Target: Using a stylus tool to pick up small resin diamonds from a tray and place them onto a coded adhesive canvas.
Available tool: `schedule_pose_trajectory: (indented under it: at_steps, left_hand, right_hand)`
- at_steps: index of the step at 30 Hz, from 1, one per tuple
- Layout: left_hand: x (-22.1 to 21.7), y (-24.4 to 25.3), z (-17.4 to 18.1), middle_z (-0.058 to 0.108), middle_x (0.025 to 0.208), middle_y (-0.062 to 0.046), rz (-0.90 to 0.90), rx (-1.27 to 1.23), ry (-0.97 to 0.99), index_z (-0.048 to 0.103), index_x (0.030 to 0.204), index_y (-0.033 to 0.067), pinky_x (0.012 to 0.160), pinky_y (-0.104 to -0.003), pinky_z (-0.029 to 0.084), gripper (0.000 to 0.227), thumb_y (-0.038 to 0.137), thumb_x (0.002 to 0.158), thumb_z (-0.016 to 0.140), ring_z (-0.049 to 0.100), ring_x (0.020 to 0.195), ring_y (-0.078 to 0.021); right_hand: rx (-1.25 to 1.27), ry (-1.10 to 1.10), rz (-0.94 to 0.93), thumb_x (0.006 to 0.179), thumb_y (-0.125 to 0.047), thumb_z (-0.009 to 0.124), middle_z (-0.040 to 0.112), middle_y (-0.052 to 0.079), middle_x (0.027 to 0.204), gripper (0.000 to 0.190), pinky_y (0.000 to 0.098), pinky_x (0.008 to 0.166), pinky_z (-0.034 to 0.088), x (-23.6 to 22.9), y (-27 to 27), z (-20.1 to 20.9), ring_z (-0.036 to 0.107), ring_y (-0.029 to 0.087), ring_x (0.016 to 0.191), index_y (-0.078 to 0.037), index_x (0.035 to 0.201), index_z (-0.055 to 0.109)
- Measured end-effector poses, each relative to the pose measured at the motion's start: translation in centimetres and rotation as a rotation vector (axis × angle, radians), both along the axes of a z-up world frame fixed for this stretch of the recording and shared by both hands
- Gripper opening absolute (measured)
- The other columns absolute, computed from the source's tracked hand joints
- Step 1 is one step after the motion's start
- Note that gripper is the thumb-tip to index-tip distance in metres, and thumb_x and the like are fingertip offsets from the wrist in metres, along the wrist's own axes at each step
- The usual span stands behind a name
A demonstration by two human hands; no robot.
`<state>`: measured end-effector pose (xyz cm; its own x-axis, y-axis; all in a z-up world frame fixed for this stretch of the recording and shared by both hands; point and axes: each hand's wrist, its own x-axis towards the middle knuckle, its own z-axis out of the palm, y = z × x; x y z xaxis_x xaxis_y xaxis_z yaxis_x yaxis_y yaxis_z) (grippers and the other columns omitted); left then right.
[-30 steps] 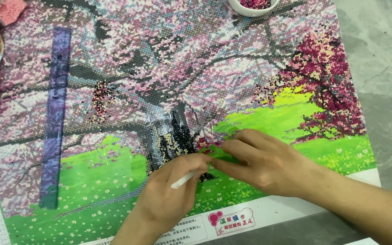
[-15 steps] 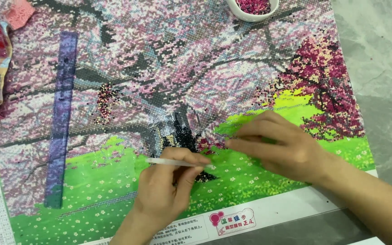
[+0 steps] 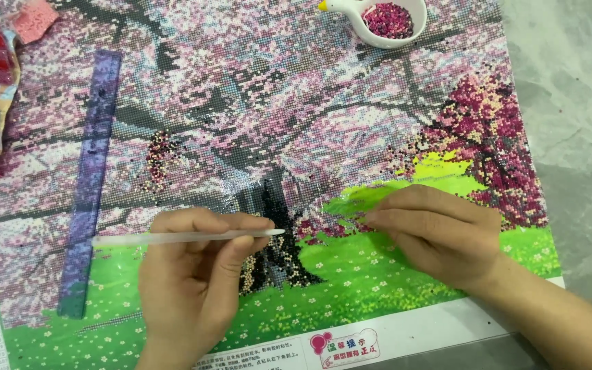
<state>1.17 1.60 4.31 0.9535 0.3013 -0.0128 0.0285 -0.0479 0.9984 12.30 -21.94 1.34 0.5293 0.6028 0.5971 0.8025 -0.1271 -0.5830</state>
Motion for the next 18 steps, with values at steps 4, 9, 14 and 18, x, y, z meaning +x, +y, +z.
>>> schedule_pose_trajectory:
  at_steps: [4,9,14,18]
  left_hand:
    - [0.9,0.1,0.9,0.076,0.094,-0.012,-0.039,0.179,-0.019,0.047,0.102,0.0081,0.068,-0.021,0.062,0.017,0.005,0.091,0.059,0.077,0.079,-0.0146]
    - [2.1,0.0,-1.2,0.075,0.096,0.008,-0.160,0.564,0.074,0.061,0.103,0.0163,0.053,-0.018,0.053,0.013,0.019,0.091,0.061,0.067,0.056,-0.0023]
    - [2.3,0.1,-2.1,0.074,0.103,0.002,-0.222,0.573,-0.003,0.059,0.107,0.0111,0.065,-0.021,0.061,0.015,0.013,0.093,0.058,0.076,0.080,-0.0091]
    - [2.3,-0.1,-1.5,0.076,0.094,-0.003,-0.185,0.282,0.063,0.056,0.105,0.0080,0.065,-0.022,0.061,0.015,0.010,0.090,0.060,0.074,0.072,-0.0112]
  right_hand:
    - [0.009,0.080,-0.003,0.082,0.006,0.066,0.068,0.016,0.082,0.006,0.0286,0.068,0.060,0.0,0.2,0.4,0.069,0.022,0.070,0.002,0.086,0.069]
    - [0.006,0.074,0.065,0.083,0.007,0.063,0.069,0.015,0.082,0.007,0.0271,0.064,0.059,0.3,0.2,0.9,0.069,0.021,0.069,0.003,0.085,0.069]
    - [-0.024,0.048,0.113,0.084,0.002,0.066,0.068,0.015,0.085,0.006,0.0282,0.065,0.060,0.3,0.2,0.0,0.069,0.021,0.071,0.002,0.088,0.070]
    - [-0.036,0.020,0.110,0.083,0.002,0.068,0.069,0.016,0.086,0.007,0.0287,0.066,0.060,0.3,0.3,0.0,0.069,0.022,0.072,0.002,0.090,0.070]
